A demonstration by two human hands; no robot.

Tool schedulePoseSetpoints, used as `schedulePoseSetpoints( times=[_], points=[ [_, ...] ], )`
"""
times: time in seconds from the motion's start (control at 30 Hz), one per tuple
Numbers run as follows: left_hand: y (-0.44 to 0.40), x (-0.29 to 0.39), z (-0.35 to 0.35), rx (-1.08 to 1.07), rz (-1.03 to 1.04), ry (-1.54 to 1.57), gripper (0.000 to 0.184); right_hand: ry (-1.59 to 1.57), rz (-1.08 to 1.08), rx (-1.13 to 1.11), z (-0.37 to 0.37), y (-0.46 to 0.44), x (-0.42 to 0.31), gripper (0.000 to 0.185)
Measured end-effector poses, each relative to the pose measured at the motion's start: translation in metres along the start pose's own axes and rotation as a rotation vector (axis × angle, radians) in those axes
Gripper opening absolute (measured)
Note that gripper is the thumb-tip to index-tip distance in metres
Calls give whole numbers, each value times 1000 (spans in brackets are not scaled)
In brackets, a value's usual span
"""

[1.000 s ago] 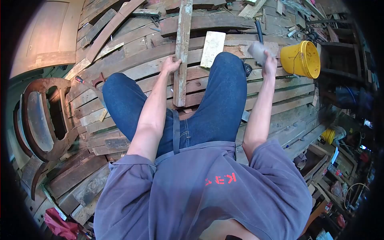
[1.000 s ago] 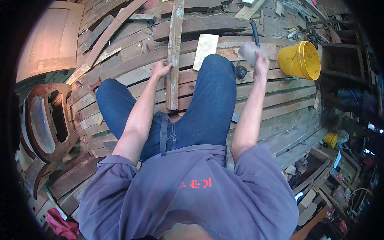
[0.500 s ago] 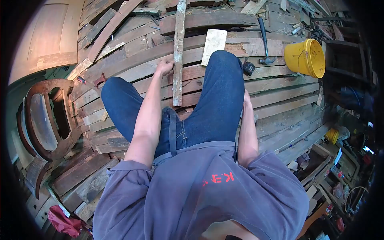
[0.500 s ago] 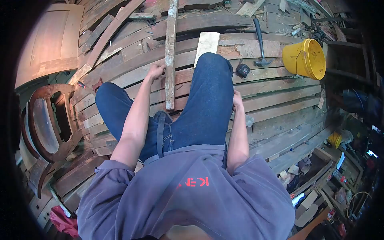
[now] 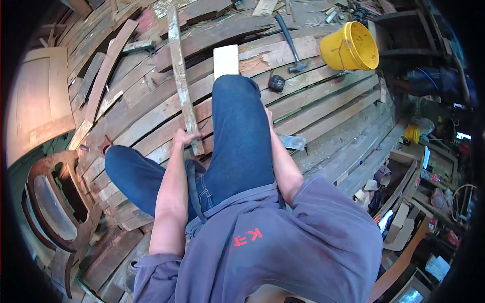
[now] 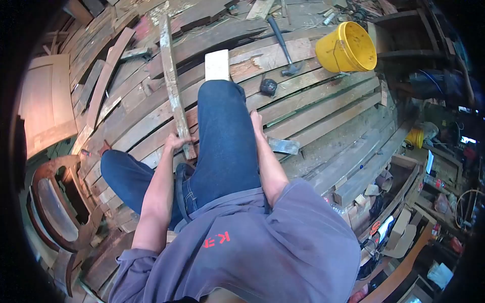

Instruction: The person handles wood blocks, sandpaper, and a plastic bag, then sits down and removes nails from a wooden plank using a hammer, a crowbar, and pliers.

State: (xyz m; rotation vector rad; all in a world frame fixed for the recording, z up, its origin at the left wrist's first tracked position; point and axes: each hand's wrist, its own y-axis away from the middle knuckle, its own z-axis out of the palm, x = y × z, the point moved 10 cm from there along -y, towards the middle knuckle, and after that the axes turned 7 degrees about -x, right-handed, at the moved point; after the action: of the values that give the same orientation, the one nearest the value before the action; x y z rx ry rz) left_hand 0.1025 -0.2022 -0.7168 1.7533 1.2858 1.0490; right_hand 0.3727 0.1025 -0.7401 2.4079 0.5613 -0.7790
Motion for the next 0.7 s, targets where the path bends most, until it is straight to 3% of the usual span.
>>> schedulePoseSetpoints(
  times=[0.07,0.17,0.27,0.3,0.37,0.47,0.57,0.63,0.7],
  points=[
    [36,13,-8,60,-56,-48,114,-83,99,146,-46,-2,-16,31],
    [58,23,-5,157,-132,-72,104,-159,137,423,-110,-17,-21,28],
    [66,27,-1,195,-108,-17,84,-270,324,617,-158,-59,17,26],
    [60,24,2,202,-96,0,79,-363,429,641,-164,-79,43,30],
    [50,18,6,273,-59,25,66,-827,712,448,-146,-116,87,31],
    [40,14,9,306,-3,23,61,-437,586,536,-184,-146,76,29],
    [57,11,-12,380,-82,-72,61,-579,558,531,-176,-181,99,31],
    [70,13,-33,395,-87,-104,59,-634,721,452,-190,-149,66,36],
    [71,4,-50,408,-68,-134,58,-687,614,540,-190,-159,75,39]
  ],
)
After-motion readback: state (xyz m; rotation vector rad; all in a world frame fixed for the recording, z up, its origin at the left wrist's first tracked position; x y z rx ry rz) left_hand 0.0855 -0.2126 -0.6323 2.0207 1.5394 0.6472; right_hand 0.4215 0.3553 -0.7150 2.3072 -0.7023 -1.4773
